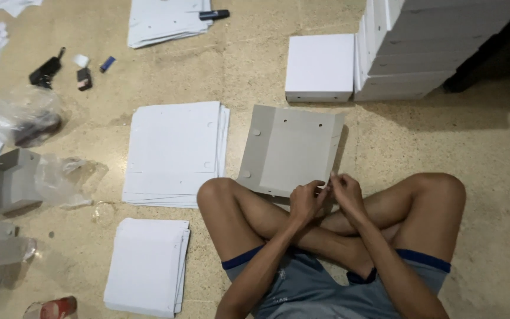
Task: Assembling cardboard boxes by folding flat sheets and tucking in pre-cut tabs
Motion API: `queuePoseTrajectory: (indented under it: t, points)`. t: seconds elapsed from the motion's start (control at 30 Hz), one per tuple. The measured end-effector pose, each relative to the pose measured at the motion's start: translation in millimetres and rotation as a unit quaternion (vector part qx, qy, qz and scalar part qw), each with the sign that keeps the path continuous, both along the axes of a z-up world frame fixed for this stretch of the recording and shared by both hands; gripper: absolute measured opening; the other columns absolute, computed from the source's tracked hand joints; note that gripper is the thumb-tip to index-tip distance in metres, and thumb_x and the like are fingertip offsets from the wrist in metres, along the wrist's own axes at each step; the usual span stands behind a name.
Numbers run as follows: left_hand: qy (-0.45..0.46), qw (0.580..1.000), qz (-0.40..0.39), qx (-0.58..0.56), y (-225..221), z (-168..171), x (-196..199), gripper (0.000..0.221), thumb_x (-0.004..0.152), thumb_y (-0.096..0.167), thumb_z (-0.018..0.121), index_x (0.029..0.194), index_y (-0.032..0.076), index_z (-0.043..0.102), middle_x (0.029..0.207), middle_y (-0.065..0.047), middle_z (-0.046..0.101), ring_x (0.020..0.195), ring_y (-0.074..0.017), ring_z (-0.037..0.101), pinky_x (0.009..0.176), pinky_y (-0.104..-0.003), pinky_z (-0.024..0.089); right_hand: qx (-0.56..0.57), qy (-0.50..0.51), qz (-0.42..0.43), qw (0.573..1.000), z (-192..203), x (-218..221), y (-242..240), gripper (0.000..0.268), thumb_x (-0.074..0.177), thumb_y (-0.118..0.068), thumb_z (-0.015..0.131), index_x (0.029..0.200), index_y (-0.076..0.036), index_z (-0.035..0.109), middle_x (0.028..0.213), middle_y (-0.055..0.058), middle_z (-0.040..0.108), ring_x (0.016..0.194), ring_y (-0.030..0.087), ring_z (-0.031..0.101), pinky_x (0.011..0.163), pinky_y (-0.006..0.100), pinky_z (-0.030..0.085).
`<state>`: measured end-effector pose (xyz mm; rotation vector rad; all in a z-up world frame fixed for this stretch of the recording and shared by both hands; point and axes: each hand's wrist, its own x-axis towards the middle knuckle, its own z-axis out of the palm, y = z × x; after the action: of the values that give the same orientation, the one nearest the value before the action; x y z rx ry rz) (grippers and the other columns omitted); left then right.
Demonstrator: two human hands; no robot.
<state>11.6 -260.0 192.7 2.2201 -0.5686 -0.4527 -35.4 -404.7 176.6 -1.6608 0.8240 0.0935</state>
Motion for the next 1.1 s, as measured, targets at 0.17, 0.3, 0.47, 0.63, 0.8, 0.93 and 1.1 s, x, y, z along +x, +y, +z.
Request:
queuePoseTrajectory:
  t: [0.17,0.3,0.47,0.63,0.8,0.93,1.1]
  points:
    - [-0.028,1.000,-0.008,-0.007,-6,10,9,0.028,0.098,0.025,0.061,0.112,0.004,0.072,0.094,-0.020,0.075,0.087,-0.0359,0.074,0.075,-0.048,0.059,0.000,-0.008,-0.034,0.999,37,20,-14,0.062,0.104,-0.048,0.050,0.134,0.007,0.052,0.123,0.034,0.058,0.109,0.044,0.062,0.082,0.052,0.054]
    - [-0.033,0.996,0.057,-0.064,-16,33,27,0.034,0.101,0.025,0.053,0.112,-0.002,0.069,0.101,-0.027,0.073,0.097,-0.0443,0.070,0.085,-0.057,0.055,-0.020,-0.019,-0.048,0.998,35,32,-27,0.061,0.106,-0.045,0.046,0.141,0.005,0.046,0.122,0.031,0.057,0.105,0.039,0.063,0.082,0.049,0.050]
    - [-0.084,0.991,0.072,-0.081,-62,53,74,0.033,0.101,0.020,0.053,0.112,-0.007,0.068,0.101,-0.028,0.072,0.096,-0.0427,0.071,0.086,-0.055,0.055,-0.031,-0.025,-0.043,0.998,7,37,-36,0.062,0.107,-0.051,0.045,0.141,0.000,0.048,0.118,0.024,0.061,0.105,0.037,0.064,0.082,0.048,0.048]
    - [-0.128,0.991,0.047,-0.013,-133,27,124,0.053,0.095,0.041,0.060,0.117,-0.007,0.066,0.106,-0.027,0.068,0.095,-0.0454,0.071,0.084,-0.056,0.056,-0.038,-0.042,-0.032,0.998,11,43,-39,0.058,0.105,-0.048,0.044,0.141,-0.003,0.051,0.129,0.025,0.060,0.122,0.042,0.058,0.094,0.051,0.045]
    - [-0.076,0.989,-0.027,0.125,-172,-44,173,0.040,0.089,0.029,0.066,0.120,0.005,0.068,0.103,-0.020,0.070,0.098,-0.0414,0.073,0.085,-0.053,0.057,-0.019,-0.054,-0.010,0.998,11,39,-41,0.064,0.100,-0.055,0.055,0.141,-0.006,0.052,0.126,0.022,0.064,0.118,0.038,0.061,0.090,0.049,0.049]
    - [-0.053,0.995,0.009,0.080,-144,-22,168,0.030,0.093,0.013,0.062,0.121,0.004,0.067,0.098,-0.020,0.073,0.096,-0.0368,0.074,0.084,-0.050,0.058,-0.021,-0.065,-0.007,0.998,12,37,-44,0.059,0.104,-0.047,0.050,0.139,0.000,0.052,0.125,0.027,0.063,0.119,0.044,0.060,0.090,0.053,0.048]
    - [-0.027,0.997,0.017,-0.076,-95,22,122,0.019,0.098,0.009,0.059,0.114,0.000,0.063,0.108,-0.026,0.071,0.103,-0.0435,0.069,0.087,-0.055,0.054,-0.010,-0.091,-0.017,0.996,14,40,-39,0.047,0.101,-0.033,0.052,0.133,0.001,0.057,0.123,0.026,0.064,0.117,0.042,0.062,0.088,0.052,0.050]
